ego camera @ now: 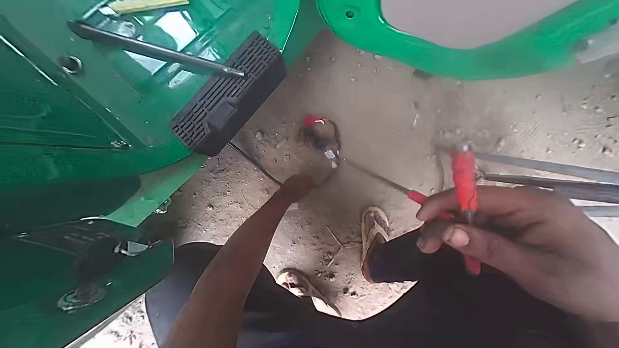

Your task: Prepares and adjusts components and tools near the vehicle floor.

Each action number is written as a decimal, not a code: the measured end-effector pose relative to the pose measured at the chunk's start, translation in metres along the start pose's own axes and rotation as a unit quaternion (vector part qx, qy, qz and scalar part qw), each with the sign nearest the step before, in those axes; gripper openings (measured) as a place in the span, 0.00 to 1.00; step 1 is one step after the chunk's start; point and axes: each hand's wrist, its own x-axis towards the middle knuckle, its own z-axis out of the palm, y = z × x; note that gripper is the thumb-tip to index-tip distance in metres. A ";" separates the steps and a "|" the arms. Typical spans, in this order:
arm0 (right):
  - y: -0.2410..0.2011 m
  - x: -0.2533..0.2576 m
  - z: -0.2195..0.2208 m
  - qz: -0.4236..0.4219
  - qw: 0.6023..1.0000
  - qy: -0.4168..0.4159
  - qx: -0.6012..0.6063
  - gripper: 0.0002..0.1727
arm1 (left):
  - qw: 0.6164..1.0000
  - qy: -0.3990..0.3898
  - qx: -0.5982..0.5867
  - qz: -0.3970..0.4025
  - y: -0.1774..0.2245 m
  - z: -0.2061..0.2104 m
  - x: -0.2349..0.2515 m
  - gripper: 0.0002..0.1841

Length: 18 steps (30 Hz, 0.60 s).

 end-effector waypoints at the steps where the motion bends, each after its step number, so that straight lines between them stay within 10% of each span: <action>1: -0.005 -0.006 0.002 -0.013 0.999 -0.008 0.042 0.17 | 0.996 0.007 -0.092 0.009 0.005 -0.018 -0.005 0.16; 6: -0.039 -0.014 0.014 -0.073 0.992 0.023 0.096 0.27 | 0.835 0.046 -0.539 0.098 0.046 -0.082 -0.084 0.17; 13: -0.044 -0.012 0.031 -0.105 0.964 0.217 -0.116 0.18 | 0.666 0.154 -0.700 0.207 0.082 -0.079 -0.172 0.15; 18: -0.053 0.008 0.057 -0.120 0.980 0.157 0.000 0.10 | 0.630 0.183 -0.715 0.242 0.089 -0.075 -0.213 0.18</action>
